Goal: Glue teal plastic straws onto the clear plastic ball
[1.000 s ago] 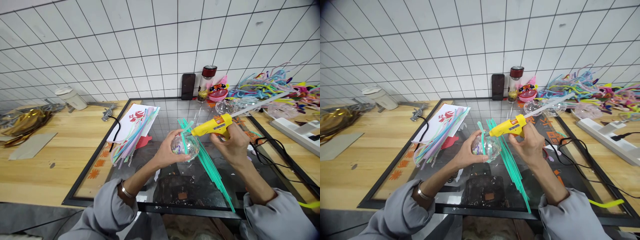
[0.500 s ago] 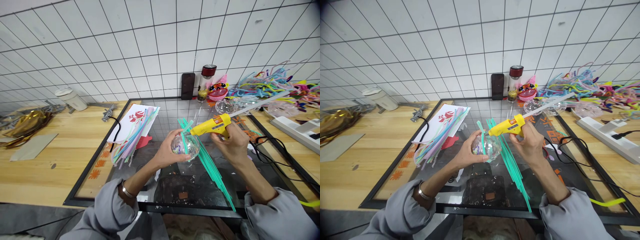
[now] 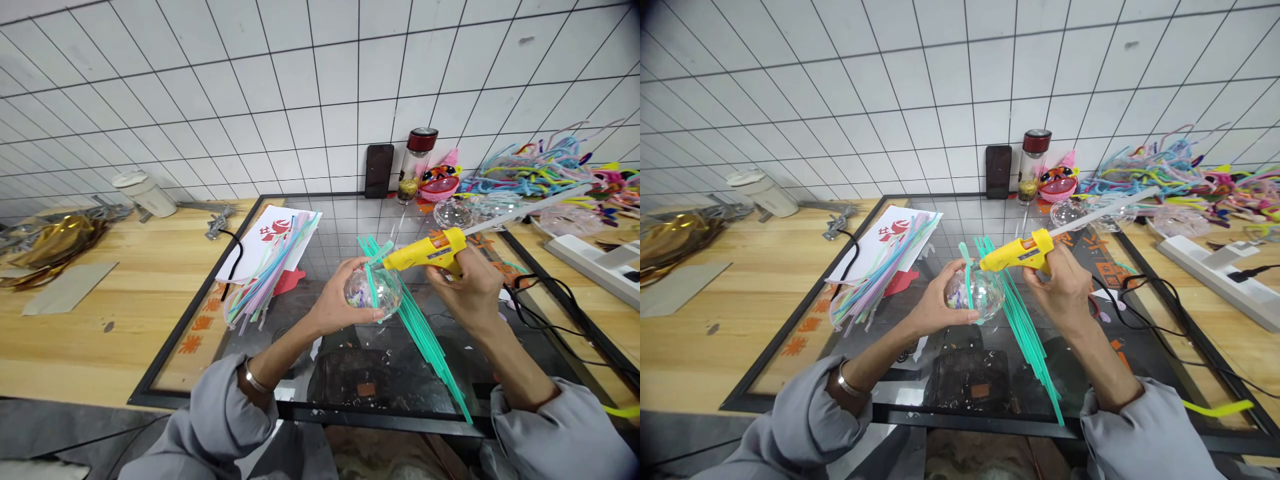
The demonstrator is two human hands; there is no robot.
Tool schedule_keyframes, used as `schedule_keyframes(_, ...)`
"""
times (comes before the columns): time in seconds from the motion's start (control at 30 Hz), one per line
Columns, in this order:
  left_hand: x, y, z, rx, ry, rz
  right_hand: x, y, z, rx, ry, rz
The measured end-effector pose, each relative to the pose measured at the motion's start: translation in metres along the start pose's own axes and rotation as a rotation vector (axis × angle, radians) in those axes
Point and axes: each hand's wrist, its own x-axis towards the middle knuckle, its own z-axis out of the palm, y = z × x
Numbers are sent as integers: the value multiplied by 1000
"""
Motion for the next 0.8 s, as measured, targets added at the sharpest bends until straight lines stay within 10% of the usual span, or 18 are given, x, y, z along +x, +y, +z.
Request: schedule_keyframes(0.8,0,3,0,35,-11,34,1,2,-3,29,-20,11)
